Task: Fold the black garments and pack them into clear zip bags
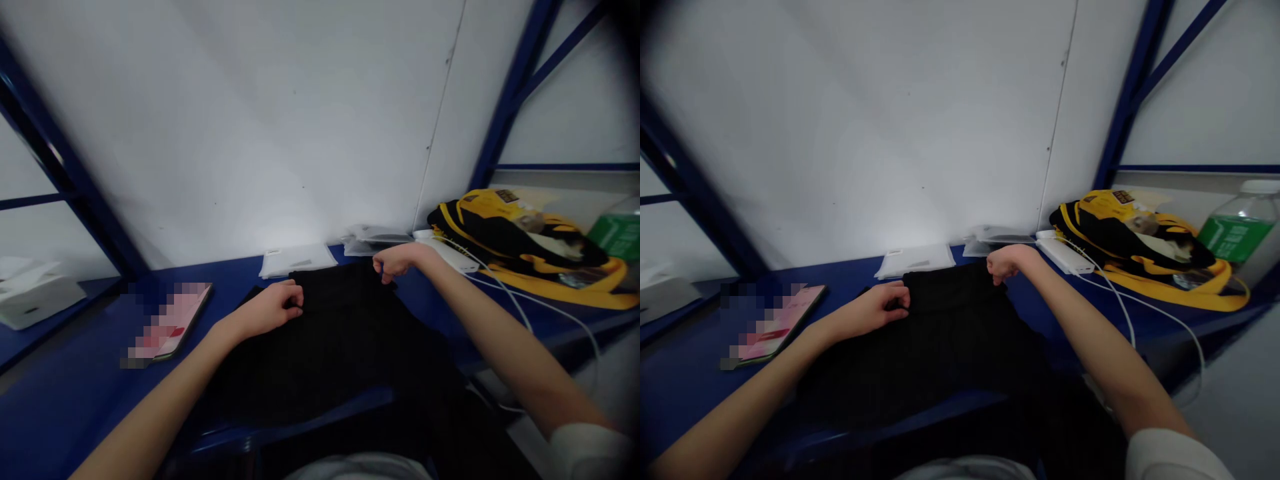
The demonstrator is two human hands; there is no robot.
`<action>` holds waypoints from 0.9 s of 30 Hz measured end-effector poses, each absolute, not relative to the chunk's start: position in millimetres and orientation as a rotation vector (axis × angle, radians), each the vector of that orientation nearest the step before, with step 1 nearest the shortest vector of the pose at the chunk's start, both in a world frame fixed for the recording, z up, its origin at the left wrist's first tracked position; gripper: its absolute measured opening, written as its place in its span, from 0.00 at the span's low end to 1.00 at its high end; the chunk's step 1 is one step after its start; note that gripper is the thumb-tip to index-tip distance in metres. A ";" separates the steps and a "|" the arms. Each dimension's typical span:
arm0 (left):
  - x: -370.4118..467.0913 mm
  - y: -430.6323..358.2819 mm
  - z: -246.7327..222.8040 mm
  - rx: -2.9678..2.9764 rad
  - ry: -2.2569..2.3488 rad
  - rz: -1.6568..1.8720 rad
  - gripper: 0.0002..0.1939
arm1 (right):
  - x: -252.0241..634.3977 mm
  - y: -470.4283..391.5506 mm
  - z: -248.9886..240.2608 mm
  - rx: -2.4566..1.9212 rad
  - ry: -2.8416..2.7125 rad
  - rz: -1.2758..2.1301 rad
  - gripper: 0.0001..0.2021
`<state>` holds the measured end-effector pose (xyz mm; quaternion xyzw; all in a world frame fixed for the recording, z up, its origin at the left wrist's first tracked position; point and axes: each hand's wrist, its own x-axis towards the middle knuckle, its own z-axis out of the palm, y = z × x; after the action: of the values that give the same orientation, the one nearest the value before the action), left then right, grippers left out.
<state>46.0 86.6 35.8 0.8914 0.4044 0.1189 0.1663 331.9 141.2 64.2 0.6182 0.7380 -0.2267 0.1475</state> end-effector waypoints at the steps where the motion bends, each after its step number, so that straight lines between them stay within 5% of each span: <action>1: 45.7 86.7 35.7 2.569 1.154 0.348 0.05 | 332.2 142.1 63.7 1.773 2.123 -0.646 0.06; 14: 44.2 86.2 35.6 2.703 1.133 0.306 0.14 | 327.6 147.6 54.6 1.745 2.143 -0.428 0.02; 20: 48.2 84.7 31.9 2.756 1.128 0.434 0.12 | 327.4 152.1 57.4 1.836 2.387 -0.186 0.11; 27: 47.5 91.6 20.3 2.784 1.267 0.140 0.22 | 306.8 141.2 50.1 1.504 2.289 -0.777 0.12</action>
<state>47.5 91.6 20.3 0.9085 0.4134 0.0457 0.0400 306.8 141.2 50.1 0.5225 0.7954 -0.2700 0.1466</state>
